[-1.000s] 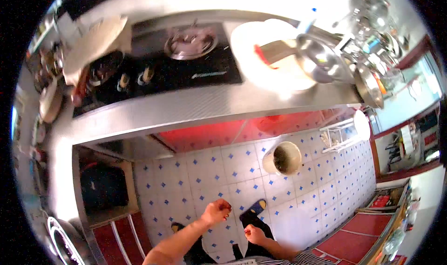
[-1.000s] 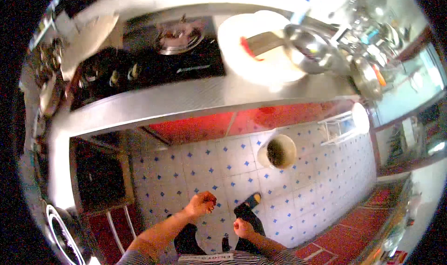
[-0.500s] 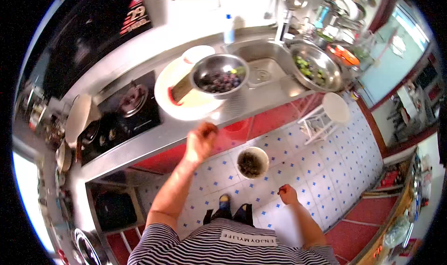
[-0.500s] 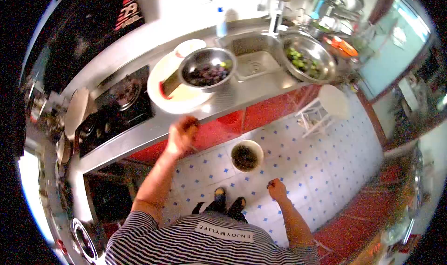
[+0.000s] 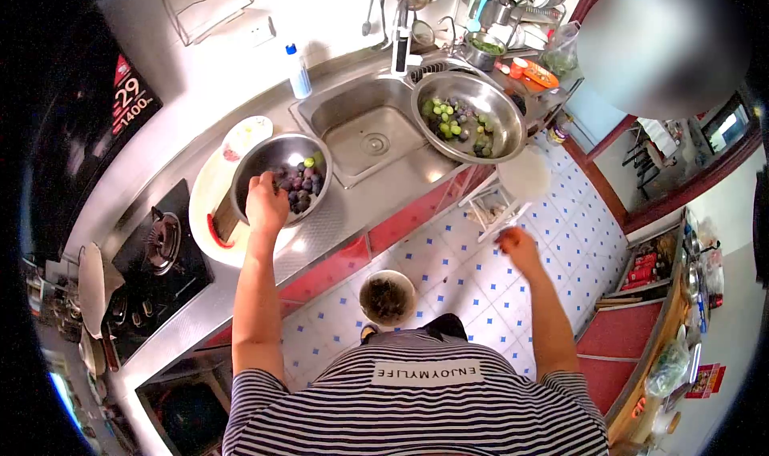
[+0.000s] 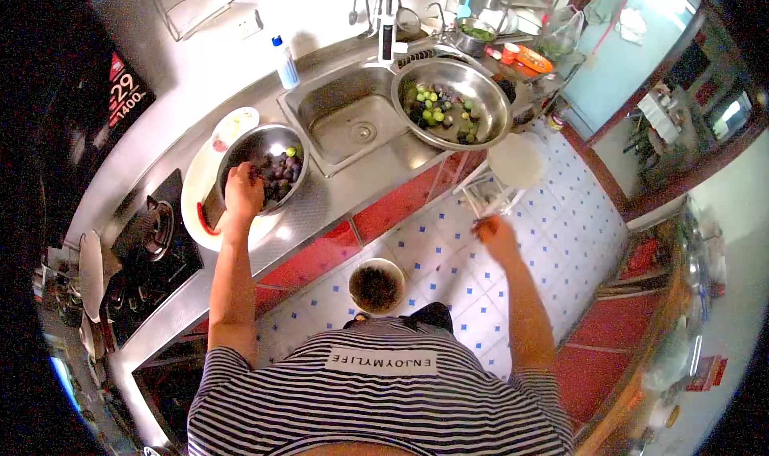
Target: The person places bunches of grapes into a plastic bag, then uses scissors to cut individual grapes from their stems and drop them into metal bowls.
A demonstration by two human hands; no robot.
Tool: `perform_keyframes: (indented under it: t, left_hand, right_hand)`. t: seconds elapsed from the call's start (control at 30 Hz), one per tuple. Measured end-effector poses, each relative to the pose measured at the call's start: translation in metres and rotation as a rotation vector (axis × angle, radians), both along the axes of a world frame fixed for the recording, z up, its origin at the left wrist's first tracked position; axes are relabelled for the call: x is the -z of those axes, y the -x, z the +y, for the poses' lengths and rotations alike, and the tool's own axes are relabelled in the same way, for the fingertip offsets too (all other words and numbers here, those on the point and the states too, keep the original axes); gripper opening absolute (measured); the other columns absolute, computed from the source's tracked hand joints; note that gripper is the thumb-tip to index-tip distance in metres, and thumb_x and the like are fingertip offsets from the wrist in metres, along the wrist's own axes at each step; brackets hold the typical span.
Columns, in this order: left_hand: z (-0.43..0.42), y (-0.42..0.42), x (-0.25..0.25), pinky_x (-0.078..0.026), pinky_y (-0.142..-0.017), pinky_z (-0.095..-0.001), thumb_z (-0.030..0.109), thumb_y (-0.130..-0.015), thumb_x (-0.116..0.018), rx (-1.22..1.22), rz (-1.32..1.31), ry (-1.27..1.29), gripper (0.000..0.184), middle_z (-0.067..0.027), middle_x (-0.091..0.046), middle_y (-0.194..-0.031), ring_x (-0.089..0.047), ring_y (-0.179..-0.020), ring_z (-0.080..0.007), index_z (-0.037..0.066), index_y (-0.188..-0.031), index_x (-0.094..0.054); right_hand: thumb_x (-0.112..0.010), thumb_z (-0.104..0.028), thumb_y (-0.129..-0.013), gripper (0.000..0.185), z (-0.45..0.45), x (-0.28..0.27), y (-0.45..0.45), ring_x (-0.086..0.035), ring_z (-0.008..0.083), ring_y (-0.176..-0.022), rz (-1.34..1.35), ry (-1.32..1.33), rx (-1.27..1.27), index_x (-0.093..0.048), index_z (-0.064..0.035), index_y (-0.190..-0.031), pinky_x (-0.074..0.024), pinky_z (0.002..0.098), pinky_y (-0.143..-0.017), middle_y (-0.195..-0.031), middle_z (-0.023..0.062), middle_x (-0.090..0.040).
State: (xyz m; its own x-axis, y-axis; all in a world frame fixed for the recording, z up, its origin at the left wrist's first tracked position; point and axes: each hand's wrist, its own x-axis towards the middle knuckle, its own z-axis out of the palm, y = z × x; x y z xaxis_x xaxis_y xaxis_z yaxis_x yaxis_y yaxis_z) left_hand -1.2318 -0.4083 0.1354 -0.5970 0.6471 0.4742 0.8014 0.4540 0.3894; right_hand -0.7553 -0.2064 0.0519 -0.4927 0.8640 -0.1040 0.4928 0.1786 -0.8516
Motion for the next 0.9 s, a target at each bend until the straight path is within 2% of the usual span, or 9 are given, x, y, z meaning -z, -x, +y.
perform_keyframes:
  t: [0.1,0.2,0.27,0.33,0.5,0.57,0.7,0.87,0.9]
  left_hand:
    - [0.026,-0.045,-0.02,-0.048,-0.068,-0.038,0.0,-0.071,-0.054,0.085,0.03,-0.178,0.024,-0.0191,-0.057,-0.088,-0.058,-0.075,-0.0334,-0.001,-0.095,-0.057]
    - [0.065,-0.103,-0.008,-0.05,-0.06,-0.0285,0.006,-0.082,-0.054,0.276,-0.838,-0.153,0.019,-0.0128,-0.062,-0.09,-0.061,-0.074,-0.0171,-0.003,-0.099,-0.055]
    - [0.105,-0.146,-0.003,-0.051,-0.066,-0.0301,0.012,-0.09,-0.048,0.362,-1.178,-0.083,0.022,-0.0127,-0.061,-0.096,-0.061,-0.078,-0.017,-0.002,-0.107,-0.052]
    - [0.154,-0.185,0.011,-0.052,-0.069,-0.031,0.02,-0.092,-0.047,0.355,-1.397,-0.067,0.031,-0.0156,-0.061,-0.099,-0.062,-0.081,-0.0196,-0.003,-0.113,-0.048]
    - [0.265,-0.232,0.033,-0.053,-0.064,-0.0291,0.032,-0.086,-0.058,0.068,-1.832,-0.179,0.046,-0.0157,-0.062,-0.098,-0.064,-0.078,-0.0213,-0.003,-0.113,-0.05]
    - [0.288,-0.237,0.054,-0.054,-0.062,-0.0292,0.033,-0.085,-0.058,-0.023,-1.827,-0.21,0.046,-0.0152,-0.063,-0.095,-0.064,-0.074,-0.0216,-0.003,-0.112,-0.051]
    - [0.286,-0.247,0.091,-0.056,-0.057,-0.0317,0.023,-0.083,-0.06,-0.222,-1.73,-0.373,0.035,-0.0132,-0.064,-0.089,-0.065,-0.07,-0.0229,-0.002,-0.107,-0.054]
    - [0.251,-0.262,0.078,-0.057,-0.065,-0.0372,0.008,-0.08,-0.053,-0.341,-1.575,-0.58,0.03,-0.0162,-0.062,-0.094,-0.065,-0.077,-0.0268,-0.006,-0.107,-0.052]
    - [0.244,-0.263,0.07,-0.057,-0.064,-0.0366,0.008,-0.08,-0.052,-0.36,-1.564,-0.58,0.03,-0.0163,-0.062,-0.093,-0.065,-0.077,-0.0268,-0.007,-0.106,-0.052]
  right_hand:
    - [-0.057,-0.014,-0.082,0.016,0.105,-0.018,0.003,-0.059,0.0185,-0.072,0.182,-0.163,0.224,-0.058,-0.0008,-0.091,-0.0468,0.031,-0.065,-0.081,0.0113,-0.064]
    - [-0.064,-0.026,-0.08,0.033,0.223,-0.01,0.013,-0.059,0.0187,-0.076,0.051,-0.428,0.427,-0.054,-0.0012,-0.1,-0.047,0.031,-0.064,-0.086,0.0114,-0.063]
    - [-0.066,-0.035,-0.078,0.05,0.284,-0.009,0.029,-0.059,0.0204,-0.082,0.111,-0.294,0.369,-0.05,-0.0006,-0.11,-0.0495,0.0343,-0.066,-0.091,0.0116,-0.062]
    - [-0.063,-0.032,-0.083,0.045,0.321,-0.006,0.048,-0.058,0.018,-0.078,0.214,0.312,0.349,-0.048,-0.003,-0.114,-0.0495,0.0316,-0.062,-0.089,0.0056,-0.061]
    - [-0.065,-0.016,-0.074,0.032,0.34,0.009,0.054,-0.059,0.0201,-0.078,0.146,0.376,0.018,-0.059,0.0017,-0.1,-0.0499,0.0318,-0.061,-0.086,0.0107,-0.062]
    - [-0.056,-0.005,-0.069,0.025,0.328,0.007,0.055,-0.056,0.0159,-0.067,0.18,0.213,-0.013,-0.06,0.0031,-0.093,-0.0448,0.0297,-0.059,-0.081,0.0084,-0.062]
    - [-0.06,-0.008,-0.067,0.014,0.316,0.032,0.064,-0.05,0.0144,-0.045,0.377,0.219,-0.064,-0.062,0.0009,-0.078,-0.0419,0.0315,-0.044,-0.057,0.0036,-0.056]
    - [-0.06,-0.012,-0.071,0.022,0.287,0.004,0.087,-0.06,0.0203,-0.059,0.161,0.284,-0.214,-0.06,0.0039,-0.086,-0.0474,0.0335,-0.056,-0.065,0.0118,-0.062]
    - [-0.061,-0.014,-0.072,0.023,0.281,0.004,0.094,-0.06,0.0209,-0.057,0.193,0.117,-0.241,-0.06,0.0036,-0.087,-0.0472,0.0344,-0.055,-0.064,0.0116,-0.062]
